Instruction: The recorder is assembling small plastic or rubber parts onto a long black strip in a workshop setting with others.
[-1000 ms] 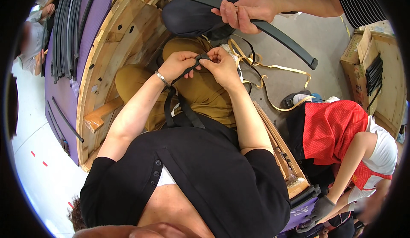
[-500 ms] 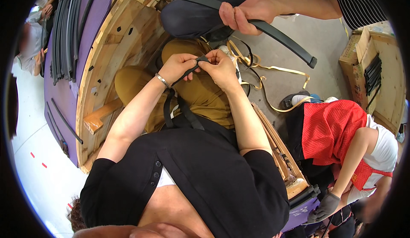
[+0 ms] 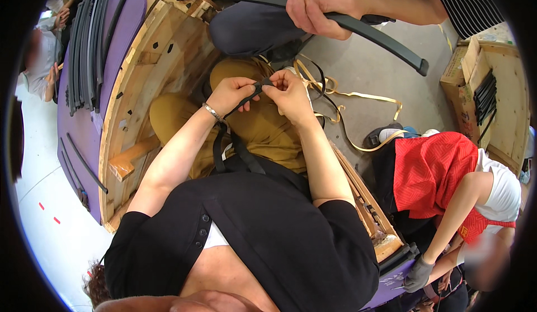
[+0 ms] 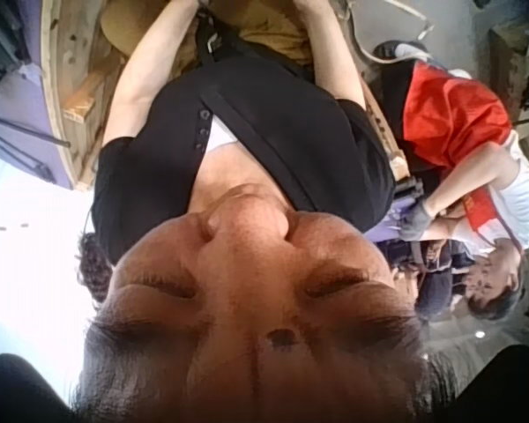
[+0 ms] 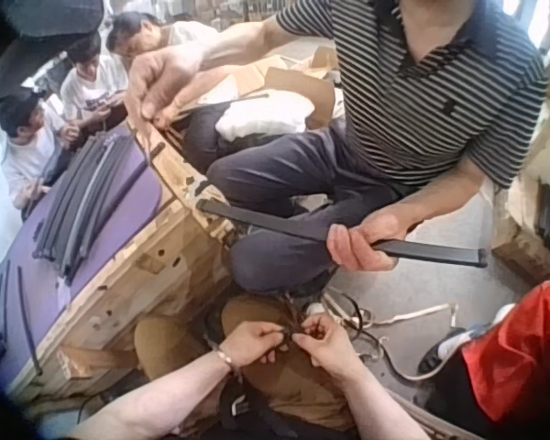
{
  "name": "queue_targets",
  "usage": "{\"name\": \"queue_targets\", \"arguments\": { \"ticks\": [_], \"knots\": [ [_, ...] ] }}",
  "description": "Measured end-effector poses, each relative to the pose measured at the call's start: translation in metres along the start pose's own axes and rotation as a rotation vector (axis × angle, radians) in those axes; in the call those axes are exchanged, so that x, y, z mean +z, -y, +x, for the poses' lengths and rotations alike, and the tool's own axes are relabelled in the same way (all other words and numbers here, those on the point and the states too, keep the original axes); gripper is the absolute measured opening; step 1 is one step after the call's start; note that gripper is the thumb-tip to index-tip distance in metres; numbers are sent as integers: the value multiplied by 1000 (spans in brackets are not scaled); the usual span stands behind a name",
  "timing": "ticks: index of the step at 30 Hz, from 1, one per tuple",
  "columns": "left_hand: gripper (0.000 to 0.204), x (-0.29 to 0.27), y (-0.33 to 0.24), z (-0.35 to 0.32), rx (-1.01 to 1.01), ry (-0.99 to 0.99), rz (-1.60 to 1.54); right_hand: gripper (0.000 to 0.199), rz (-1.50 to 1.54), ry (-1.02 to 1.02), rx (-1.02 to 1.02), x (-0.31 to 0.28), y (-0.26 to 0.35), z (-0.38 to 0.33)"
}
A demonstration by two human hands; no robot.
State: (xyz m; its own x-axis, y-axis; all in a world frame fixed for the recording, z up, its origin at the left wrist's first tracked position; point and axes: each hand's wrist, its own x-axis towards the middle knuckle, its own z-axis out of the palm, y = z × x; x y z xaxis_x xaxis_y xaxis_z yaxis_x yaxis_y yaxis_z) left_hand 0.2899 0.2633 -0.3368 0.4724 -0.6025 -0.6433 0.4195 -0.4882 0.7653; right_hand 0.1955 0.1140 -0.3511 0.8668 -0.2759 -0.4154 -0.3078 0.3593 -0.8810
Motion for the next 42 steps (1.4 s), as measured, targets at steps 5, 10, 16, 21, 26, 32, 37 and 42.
{"name": "queue_targets", "arguments": {
  "ticks": [5, 10, 16, 21, 26, 32, 37, 42],
  "knots": [
    [26, 1, 0, 2, 4, -4, 5, 23, -128, -23, -45, 3, -2, 2],
    [24, -3, -5, 6, -9, -12, 6, 23, -122, -31, -52, 4, -5, 12],
    [18, -4, 1, 11, 96, 18, -51, 25, -325, -94, -52, 0, -12, 20],
    [20, 0, 12, 12, 44, 38, -43, 25, -266, -124, -97, -2, -27, 15],
    [21, 0, 12, -2, 6, 30, -52, 29, -285, -113, -62, 5, -31, 9],
    [16, -7, 12, 13, 105, 131, -76, 27, -373, -143, -78, -1, -25, 20],
    [20, -13, 2, 12, 38, 57, -88, 25, -276, -115, 0, 11, 6, 18],
    [23, -11, 4, 13, -5, 57, -62, 28, -229, -118, 66, 13, 5, 14]
  ]
}}
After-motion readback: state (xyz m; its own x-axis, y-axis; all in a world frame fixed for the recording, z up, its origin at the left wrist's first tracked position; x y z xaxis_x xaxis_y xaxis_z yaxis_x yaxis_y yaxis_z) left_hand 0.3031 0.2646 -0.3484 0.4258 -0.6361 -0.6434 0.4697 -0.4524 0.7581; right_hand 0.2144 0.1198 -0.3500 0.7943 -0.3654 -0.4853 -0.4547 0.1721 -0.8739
